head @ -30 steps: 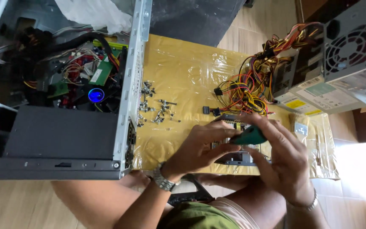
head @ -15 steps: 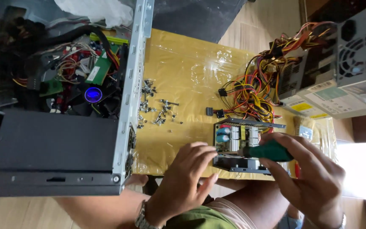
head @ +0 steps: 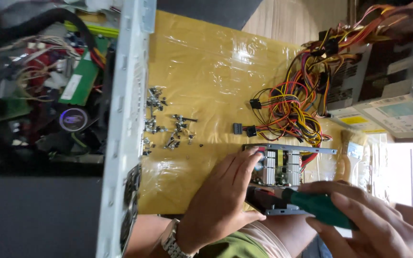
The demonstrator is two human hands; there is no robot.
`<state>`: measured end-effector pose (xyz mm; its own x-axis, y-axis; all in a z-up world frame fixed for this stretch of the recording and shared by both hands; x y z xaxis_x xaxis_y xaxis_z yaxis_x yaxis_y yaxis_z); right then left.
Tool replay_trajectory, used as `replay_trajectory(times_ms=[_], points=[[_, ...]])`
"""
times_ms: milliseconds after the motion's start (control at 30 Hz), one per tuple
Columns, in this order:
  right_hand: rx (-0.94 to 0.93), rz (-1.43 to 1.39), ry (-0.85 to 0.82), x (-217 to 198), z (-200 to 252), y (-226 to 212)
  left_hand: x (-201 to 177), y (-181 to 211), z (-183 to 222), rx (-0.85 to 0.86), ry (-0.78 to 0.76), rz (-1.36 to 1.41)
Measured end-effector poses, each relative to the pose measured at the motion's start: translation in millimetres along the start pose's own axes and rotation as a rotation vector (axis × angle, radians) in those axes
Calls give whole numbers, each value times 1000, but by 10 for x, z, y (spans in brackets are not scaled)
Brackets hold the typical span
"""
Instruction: Disassembling a computer power supply unit by removing screws and cleaning the internal components with a brush.
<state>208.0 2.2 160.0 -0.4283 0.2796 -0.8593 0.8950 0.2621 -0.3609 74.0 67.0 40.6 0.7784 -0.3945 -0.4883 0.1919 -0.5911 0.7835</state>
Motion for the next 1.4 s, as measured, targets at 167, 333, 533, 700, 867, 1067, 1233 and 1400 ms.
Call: replay_trajectory(times_ms=[167,333,533,700,867,1067,1233,1400], points=[[-8,-136,-230,-24,-27,93,138,-180,42,-116,-53,10],[627,-102,-492,19,304,779,102,-199,34,-144,-20,118],[-49,87,-217,-60,338,597,136,-237,43,-183,-25,98],[446,537,-581,149,522,1513,80,-207,31,-158,13,80],[-35,661,-435,440,-329,336,55,-208,25,-171,18,90],[-753,852,-486,288,-69,-5,4,-183,20,-117,36,117],[-513,817,-505,403,-205,-210,-1,-194,31,-94,65,91],[-567,877,-582,433,-127,-115,34,-215,55,-102,57,89]])
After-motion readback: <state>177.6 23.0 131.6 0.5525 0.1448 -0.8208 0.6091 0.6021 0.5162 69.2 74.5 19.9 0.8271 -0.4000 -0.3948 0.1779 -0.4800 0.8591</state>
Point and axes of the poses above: each hand's wrist, its own z-axis away from the middle knuckle, its own x-axis out of the palm, y = z × x, the point moved 7 cm from there along -z, towards the middle knuckle, and after that the axes turned 2 degrees about y, right-handed, at the moved point
